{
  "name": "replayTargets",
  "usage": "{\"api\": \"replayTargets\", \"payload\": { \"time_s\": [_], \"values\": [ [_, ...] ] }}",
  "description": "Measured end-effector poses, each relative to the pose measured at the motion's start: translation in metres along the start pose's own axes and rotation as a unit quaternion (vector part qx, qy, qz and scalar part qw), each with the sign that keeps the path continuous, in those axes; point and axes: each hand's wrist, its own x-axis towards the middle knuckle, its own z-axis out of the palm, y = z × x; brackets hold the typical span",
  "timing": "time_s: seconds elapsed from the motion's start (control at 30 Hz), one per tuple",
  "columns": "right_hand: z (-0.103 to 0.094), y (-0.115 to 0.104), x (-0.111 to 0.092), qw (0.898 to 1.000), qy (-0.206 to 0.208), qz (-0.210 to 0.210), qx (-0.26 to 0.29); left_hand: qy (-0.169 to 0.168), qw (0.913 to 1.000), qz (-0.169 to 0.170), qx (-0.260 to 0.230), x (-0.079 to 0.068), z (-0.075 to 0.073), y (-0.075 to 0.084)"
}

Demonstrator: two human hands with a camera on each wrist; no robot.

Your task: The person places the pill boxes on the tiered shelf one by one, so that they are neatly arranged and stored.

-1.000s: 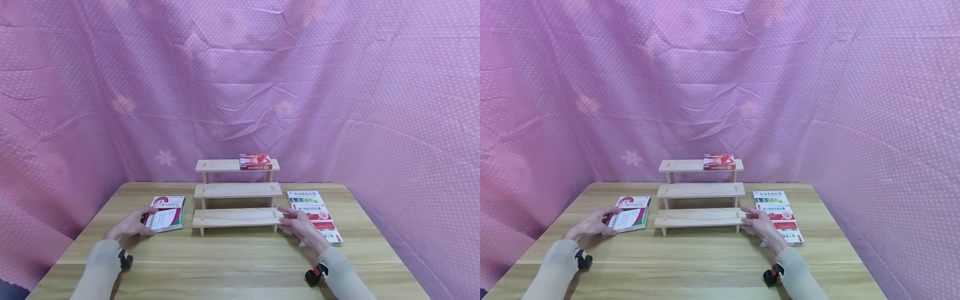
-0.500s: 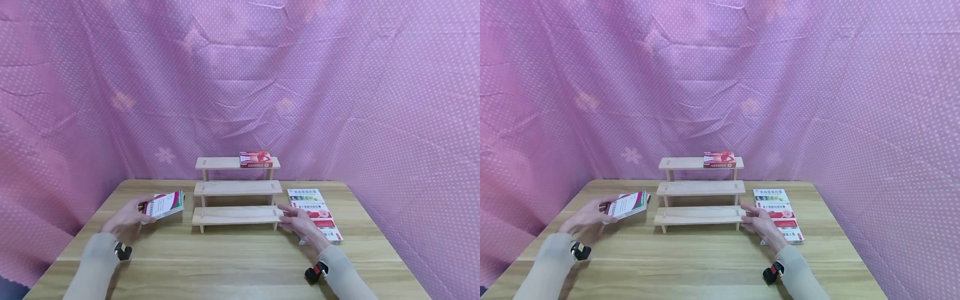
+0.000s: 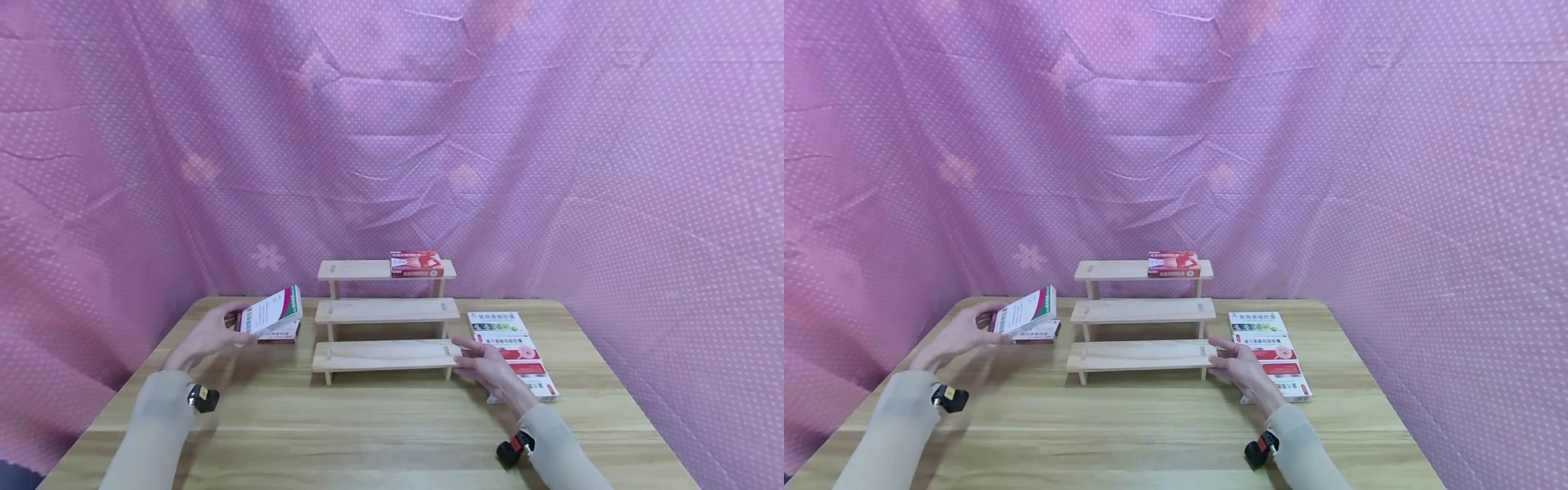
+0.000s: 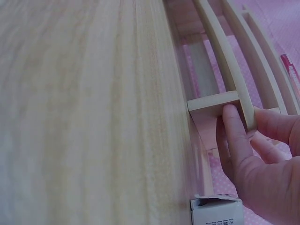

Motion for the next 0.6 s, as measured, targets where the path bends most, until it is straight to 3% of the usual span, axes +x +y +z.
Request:
{"api": "replayTargets", "payload": {
  "time_s": [0.27,0.4,0.6],
  "values": [
    [0.001,0.001,0.002,1.0,0.009,0.004,-0.002,0.011,0.9999,0.007,0.006,0.012,-0.003,0.021],
    [-0.001,0.001,0.002,1.0,-0.001,0.0,-0.002,0.004,0.9998,0.006,-0.016,0.021,-0.001,0.035],
    [-0.001,0.001,0.001,1.0,-0.014,-0.006,0.005,0.006,0.9999,0.0,-0.01,0.033,0.004,0.049]
  ]
}}
